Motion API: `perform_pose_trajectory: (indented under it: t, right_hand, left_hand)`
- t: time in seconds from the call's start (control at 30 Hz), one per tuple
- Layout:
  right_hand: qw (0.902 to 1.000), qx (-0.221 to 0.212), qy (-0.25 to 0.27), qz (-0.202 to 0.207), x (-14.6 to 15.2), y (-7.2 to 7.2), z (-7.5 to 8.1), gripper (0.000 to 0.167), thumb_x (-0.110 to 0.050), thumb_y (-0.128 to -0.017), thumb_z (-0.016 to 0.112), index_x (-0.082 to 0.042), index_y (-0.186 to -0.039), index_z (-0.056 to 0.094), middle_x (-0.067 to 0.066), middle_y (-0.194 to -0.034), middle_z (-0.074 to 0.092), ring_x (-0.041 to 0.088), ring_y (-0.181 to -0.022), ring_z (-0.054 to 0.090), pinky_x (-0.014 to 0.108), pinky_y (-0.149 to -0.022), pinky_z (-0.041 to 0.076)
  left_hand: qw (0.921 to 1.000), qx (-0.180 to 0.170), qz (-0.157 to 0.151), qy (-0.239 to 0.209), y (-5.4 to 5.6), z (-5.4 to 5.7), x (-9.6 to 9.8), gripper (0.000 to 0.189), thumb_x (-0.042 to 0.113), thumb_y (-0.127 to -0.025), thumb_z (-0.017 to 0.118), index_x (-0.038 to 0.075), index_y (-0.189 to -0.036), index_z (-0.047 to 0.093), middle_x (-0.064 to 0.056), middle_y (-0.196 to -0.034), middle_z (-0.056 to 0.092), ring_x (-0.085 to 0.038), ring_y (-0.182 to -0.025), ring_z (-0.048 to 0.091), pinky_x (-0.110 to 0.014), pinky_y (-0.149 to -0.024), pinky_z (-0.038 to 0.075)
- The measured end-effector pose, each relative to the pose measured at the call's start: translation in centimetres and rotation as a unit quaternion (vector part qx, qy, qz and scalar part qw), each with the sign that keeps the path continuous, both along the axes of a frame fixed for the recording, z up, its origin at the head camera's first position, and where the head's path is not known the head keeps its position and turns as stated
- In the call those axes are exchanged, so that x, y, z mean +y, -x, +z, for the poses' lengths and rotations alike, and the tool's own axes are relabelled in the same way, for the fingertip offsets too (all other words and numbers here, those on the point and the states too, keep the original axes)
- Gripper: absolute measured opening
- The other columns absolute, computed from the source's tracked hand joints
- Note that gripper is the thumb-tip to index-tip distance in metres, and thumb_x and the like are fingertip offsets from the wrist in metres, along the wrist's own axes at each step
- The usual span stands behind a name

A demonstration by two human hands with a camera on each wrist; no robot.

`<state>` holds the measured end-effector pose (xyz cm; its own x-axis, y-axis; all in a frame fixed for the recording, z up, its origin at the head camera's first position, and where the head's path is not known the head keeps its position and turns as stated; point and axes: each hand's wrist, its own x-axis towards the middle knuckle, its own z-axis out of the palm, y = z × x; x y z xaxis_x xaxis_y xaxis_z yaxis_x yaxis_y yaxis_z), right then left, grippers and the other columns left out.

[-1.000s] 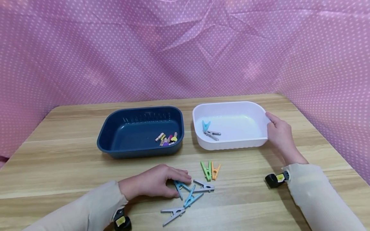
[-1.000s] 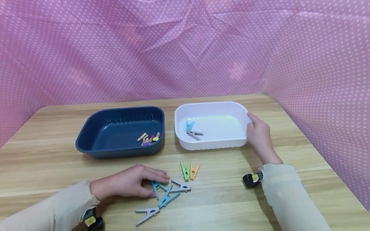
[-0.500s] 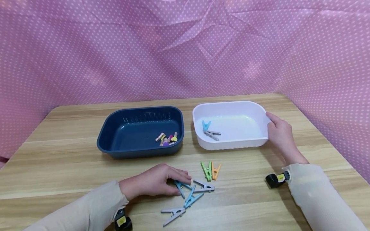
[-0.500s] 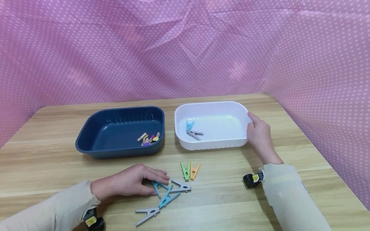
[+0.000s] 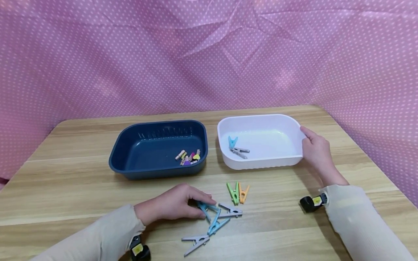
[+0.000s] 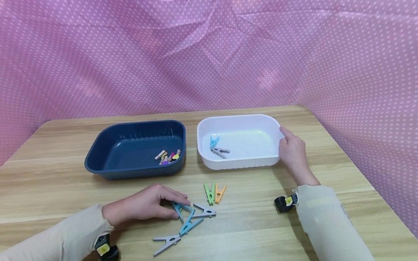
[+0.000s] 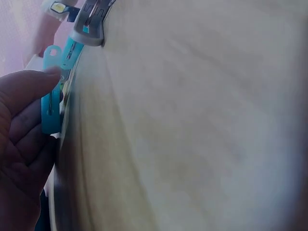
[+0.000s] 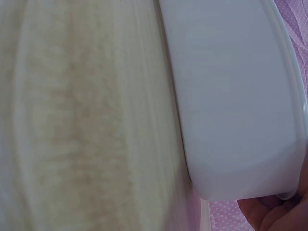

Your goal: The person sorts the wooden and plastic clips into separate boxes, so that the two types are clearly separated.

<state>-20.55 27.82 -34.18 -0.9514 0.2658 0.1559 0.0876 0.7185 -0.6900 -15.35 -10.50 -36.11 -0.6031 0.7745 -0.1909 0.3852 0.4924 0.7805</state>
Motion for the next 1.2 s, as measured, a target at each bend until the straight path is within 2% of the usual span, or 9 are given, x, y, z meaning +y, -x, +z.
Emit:
perform_pose_trajectory:
  t: [0.17, 0.43, 0.97, 1.2]
  right_hand:
    - [1.0, -0.002, 0.003, 0.002, 0.0, -0.02, -0.02, 0.049, -0.01, -0.093, 0.024, 0.001, -0.139, 0.038, 0.026, -0.139, 0.037, 0.046, -0.127, 0.035, 0.055, -0.104, 0.031]
    - [1.0, -0.002, 0.003, 0.003, 0.04, 0.03, -0.08, 0.049, -0.011, -0.093, 0.024, 0.001, -0.139, 0.038, 0.026, -0.139, 0.037, 0.046, -0.127, 0.034, 0.055, -0.104, 0.03]
    - [1.0, 0.001, 0.001, 0.005, -0.02, 0.01, -0.11, 0.048, -0.01, -0.094, 0.023, 0.002, -0.139, 0.037, 0.027, -0.138, 0.037, 0.045, -0.127, 0.035, 0.054, -0.103, 0.033]
    - [1.0, 0.0, 0.006, 0.006, 0.0, 0.04, -0.1, 0.048, -0.01, -0.094, 0.023, 0.002, -0.139, 0.037, 0.026, -0.139, 0.037, 0.044, -0.128, 0.035, 0.054, -0.103, 0.033]
  left_hand:
    - [0.9999, -0.01, 0.012, -0.003, 0.03, 0.07, 0.09, 0.032, 0.022, -0.082, 0.07, 0.023, -0.114, 0.068, 0.01, -0.116, 0.064, -0.001, -0.11, 0.056, -0.027, -0.098, 0.044]
    - [0.9999, -0.001, 0.012, -0.007, 0.04, 0.1, 0.24, 0.033, 0.023, -0.083, 0.069, 0.019, -0.115, 0.067, 0.012, -0.111, 0.066, 0.001, -0.098, 0.059, -0.021, -0.09, 0.046]
    - [0.9995, 0.019, 0.021, -0.014, 0.16, 0.28, 0.4, 0.034, 0.024, -0.083, 0.07, 0.017, -0.116, 0.067, 0.009, -0.108, 0.068, 0.002, -0.094, 0.06, -0.019, -0.085, 0.048]
    - [0.9993, 0.017, 0.032, -0.007, 0.16, 0.6, 0.6, 0.034, 0.024, -0.083, 0.069, 0.017, -0.117, 0.067, 0.009, -0.11, 0.067, 0.001, -0.097, 0.059, -0.022, -0.089, 0.048]
